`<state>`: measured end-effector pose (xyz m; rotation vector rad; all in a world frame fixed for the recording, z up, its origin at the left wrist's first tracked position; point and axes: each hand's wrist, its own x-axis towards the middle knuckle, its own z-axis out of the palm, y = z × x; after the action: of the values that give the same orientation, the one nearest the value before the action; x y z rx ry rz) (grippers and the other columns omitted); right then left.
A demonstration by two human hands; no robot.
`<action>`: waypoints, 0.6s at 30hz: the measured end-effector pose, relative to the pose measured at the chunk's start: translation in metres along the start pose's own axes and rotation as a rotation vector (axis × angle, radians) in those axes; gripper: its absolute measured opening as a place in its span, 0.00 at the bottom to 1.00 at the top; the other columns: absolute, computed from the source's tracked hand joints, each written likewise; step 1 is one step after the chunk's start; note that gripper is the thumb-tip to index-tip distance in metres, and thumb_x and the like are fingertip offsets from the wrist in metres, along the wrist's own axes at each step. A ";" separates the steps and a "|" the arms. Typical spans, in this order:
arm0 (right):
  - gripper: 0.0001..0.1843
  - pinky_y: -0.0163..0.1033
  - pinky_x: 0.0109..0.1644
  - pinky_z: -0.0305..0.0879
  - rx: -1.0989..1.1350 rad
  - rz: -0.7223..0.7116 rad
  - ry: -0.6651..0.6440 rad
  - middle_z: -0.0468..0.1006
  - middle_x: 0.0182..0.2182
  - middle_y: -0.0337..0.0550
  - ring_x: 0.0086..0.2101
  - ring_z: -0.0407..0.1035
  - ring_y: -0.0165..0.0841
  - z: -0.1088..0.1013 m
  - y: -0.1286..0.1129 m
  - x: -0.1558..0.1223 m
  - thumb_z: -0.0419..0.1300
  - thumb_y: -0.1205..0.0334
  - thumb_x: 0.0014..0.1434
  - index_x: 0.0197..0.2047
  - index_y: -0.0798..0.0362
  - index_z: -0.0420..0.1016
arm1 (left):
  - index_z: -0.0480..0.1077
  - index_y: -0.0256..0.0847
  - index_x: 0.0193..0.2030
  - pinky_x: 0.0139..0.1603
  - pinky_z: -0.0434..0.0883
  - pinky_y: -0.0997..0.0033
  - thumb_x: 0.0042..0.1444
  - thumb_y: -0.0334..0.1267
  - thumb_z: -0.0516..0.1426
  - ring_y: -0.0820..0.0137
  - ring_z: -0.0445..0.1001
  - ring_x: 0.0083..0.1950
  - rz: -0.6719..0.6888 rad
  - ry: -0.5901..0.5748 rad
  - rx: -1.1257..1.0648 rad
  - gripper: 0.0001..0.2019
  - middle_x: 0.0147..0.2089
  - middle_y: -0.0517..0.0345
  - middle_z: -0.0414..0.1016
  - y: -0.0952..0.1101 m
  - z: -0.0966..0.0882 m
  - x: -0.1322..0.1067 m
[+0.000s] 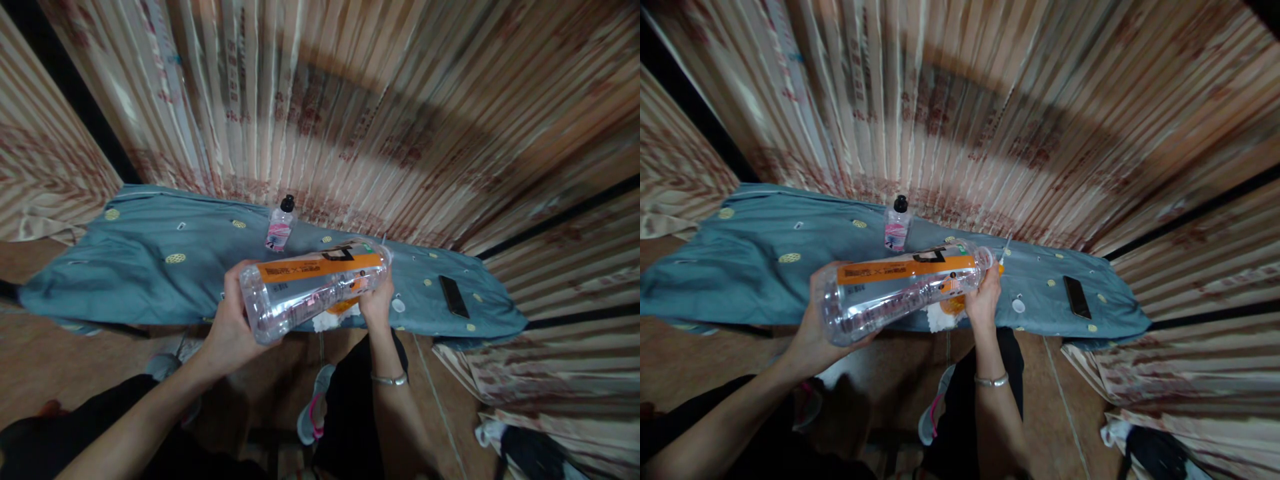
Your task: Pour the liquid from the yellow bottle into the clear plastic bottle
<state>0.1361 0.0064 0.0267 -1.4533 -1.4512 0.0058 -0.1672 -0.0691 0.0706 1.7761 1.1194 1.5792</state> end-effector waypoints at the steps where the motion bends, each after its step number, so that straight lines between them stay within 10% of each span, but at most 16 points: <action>1: 0.29 0.63 0.61 0.81 -0.004 0.000 0.000 0.88 0.52 0.60 0.52 0.85 0.57 0.000 -0.001 0.000 0.59 0.46 0.64 0.62 0.52 0.76 | 0.59 0.53 0.71 0.46 0.90 0.57 0.47 0.40 0.74 0.52 0.93 0.49 0.000 -0.003 -0.003 0.46 0.55 0.54 0.88 0.000 0.000 0.000; 18: 0.29 0.63 0.57 0.82 -0.020 0.030 -0.014 0.88 0.49 0.59 0.50 0.84 0.56 -0.001 0.000 -0.001 0.56 0.47 0.66 0.64 0.54 0.75 | 0.62 0.49 0.68 0.49 0.90 0.48 0.42 0.42 0.77 0.47 0.92 0.50 -0.144 0.015 -0.117 0.47 0.54 0.50 0.87 0.005 0.000 -0.001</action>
<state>0.1363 0.0057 0.0264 -1.4940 -1.4448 0.0202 -0.1659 -0.0721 0.0740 1.5747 1.1127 1.5414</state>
